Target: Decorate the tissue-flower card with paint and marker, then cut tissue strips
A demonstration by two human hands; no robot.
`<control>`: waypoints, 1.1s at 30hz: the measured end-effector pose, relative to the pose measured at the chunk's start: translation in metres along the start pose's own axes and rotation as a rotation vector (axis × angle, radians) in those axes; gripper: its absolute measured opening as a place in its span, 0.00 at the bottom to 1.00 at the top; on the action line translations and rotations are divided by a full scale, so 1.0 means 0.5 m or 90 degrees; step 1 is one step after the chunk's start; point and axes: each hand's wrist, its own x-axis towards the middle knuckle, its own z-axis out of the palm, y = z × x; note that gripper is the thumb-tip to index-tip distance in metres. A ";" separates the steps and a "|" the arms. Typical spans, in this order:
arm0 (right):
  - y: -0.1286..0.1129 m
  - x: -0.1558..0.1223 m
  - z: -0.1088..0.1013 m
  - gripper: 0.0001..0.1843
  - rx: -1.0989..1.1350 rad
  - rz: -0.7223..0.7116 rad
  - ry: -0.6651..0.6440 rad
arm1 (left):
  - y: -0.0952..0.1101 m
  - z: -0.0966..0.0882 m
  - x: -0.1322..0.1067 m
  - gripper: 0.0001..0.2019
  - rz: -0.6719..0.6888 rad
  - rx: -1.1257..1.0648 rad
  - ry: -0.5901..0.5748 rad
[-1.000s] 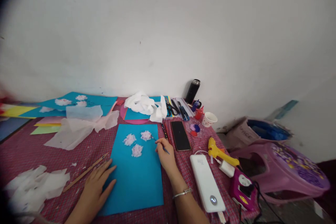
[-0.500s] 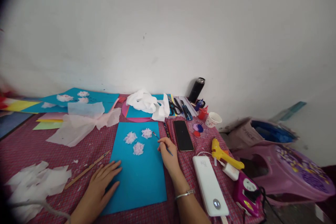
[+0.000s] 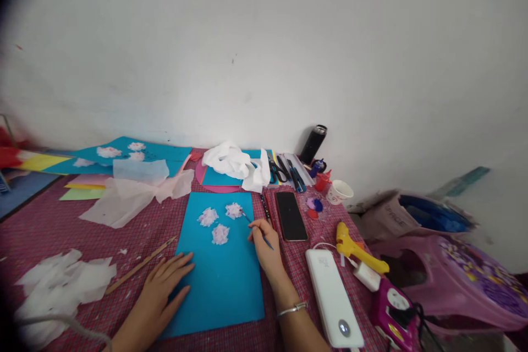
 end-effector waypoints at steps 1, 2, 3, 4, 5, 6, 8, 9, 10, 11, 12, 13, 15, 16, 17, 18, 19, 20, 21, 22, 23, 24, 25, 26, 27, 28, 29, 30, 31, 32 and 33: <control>0.000 0.000 0.002 0.09 0.004 0.002 -0.007 | -0.001 0.001 0.000 0.19 -0.003 -0.002 -0.002; 0.000 0.000 0.005 0.09 0.008 0.004 -0.016 | -0.001 0.003 -0.001 0.20 -0.007 -0.005 -0.004; 0.000 0.000 0.008 0.08 0.013 0.006 -0.025 | -0.001 0.004 -0.001 0.20 -0.011 -0.009 -0.007; -0.001 0.000 0.011 0.08 0.019 0.008 -0.031 | -0.001 0.005 -0.001 0.20 -0.017 -0.014 -0.010; -0.001 0.000 0.013 0.08 0.026 0.010 -0.034 | -0.001 0.006 -0.001 0.20 -0.024 -0.021 -0.015; -0.002 0.000 0.013 0.07 0.034 0.014 -0.032 | 0.000 0.006 -0.001 0.20 -0.033 -0.027 -0.021; -0.004 -0.001 0.010 0.06 0.056 0.021 -0.012 | 0.004 0.004 0.000 0.19 -0.050 -0.038 -0.035; -0.005 -0.001 0.007 0.05 0.070 0.025 0.004 | 0.005 0.002 0.001 0.19 -0.055 -0.043 -0.042; -0.006 -0.001 0.003 0.05 0.087 0.029 0.021 | 0.007 0.000 0.003 0.18 -0.059 -0.047 -0.046; -0.006 -0.001 -0.001 0.05 0.106 0.033 0.037 | 0.009 -0.002 0.004 0.18 -0.061 -0.052 -0.046; -0.006 -0.001 -0.004 0.05 0.128 0.038 0.051 | 0.010 -0.004 0.005 0.18 -0.061 -0.059 -0.045; -0.005 -0.002 -0.007 0.05 0.152 0.043 0.062 | 0.010 -0.005 0.005 0.17 -0.062 -0.068 -0.041; -0.005 -0.002 -0.010 0.05 0.202 0.054 0.074 | 0.008 -0.007 0.005 0.16 -0.063 -0.093 -0.025; -0.006 -0.003 -0.011 0.06 0.227 0.061 0.075 | 0.006 -0.006 0.004 0.15 -0.066 -0.109 -0.010; -0.007 -0.003 -0.011 0.06 0.250 0.068 0.073 | 0.003 -0.005 0.003 0.14 -0.072 -0.127 0.009; -0.008 -0.004 -0.011 0.07 0.270 0.074 0.069 | -0.001 -0.003 0.002 0.13 -0.080 -0.147 0.031; -0.010 -0.005 -0.012 0.07 0.288 0.081 0.064 | -0.005 -0.001 0.001 0.13 -0.091 -0.167 0.054; -0.013 -0.006 -0.012 0.07 0.303 0.087 0.058 | -0.008 0.001 0.001 0.12 -0.101 -0.187 0.074; -0.015 -0.007 -0.013 0.07 0.316 0.093 0.052 | -0.011 0.003 0.001 0.12 -0.112 -0.207 0.089; -0.017 -0.008 -0.014 0.08 0.328 0.099 0.047 | -0.012 0.004 0.002 0.11 -0.122 -0.223 0.099; -0.019 -0.009 -0.015 0.08 0.337 0.106 0.041 | -0.012 0.003 0.004 0.11 -0.131 -0.234 0.103; -0.020 -0.010 -0.016 0.09 0.346 0.113 0.036 | -0.009 0.001 0.005 0.10 -0.138 -0.240 0.104; -0.020 -0.011 -0.017 0.09 0.355 0.120 0.031 | -0.004 -0.003 0.006 0.10 -0.143 -0.241 0.102; -0.020 -0.012 -0.019 0.09 0.364 0.128 0.026 | 0.003 -0.010 0.007 0.10 -0.144 -0.238 0.095; -0.020 -0.013 -0.020 0.09 0.373 0.136 0.021 | 0.012 -0.019 0.006 0.10 -0.142 -0.230 0.083; -0.019 -0.014 -0.021 0.09 0.381 0.145 0.017 | 0.021 -0.029 0.005 0.10 -0.137 -0.221 0.066; -0.019 -0.015 -0.021 0.09 0.389 0.154 0.012 | 0.031 -0.042 0.002 0.11 -0.129 -0.212 0.041; -0.018 -0.016 -0.022 0.09 0.396 0.162 0.008 | 0.039 -0.055 -0.002 0.12 -0.125 -0.203 0.017; -0.018 -0.016 -0.022 0.09 0.401 0.170 0.003 | 0.045 -0.070 -0.007 0.13 -0.129 -0.195 -0.002; -0.018 -0.017 -0.022 0.08 0.404 0.176 -0.004 | 0.048 -0.085 -0.011 0.14 -0.140 -0.185 -0.013; -0.019 -0.018 -0.021 0.09 0.405 0.181 -0.013 | 0.048 -0.100 -0.015 0.14 -0.162 -0.168 -0.017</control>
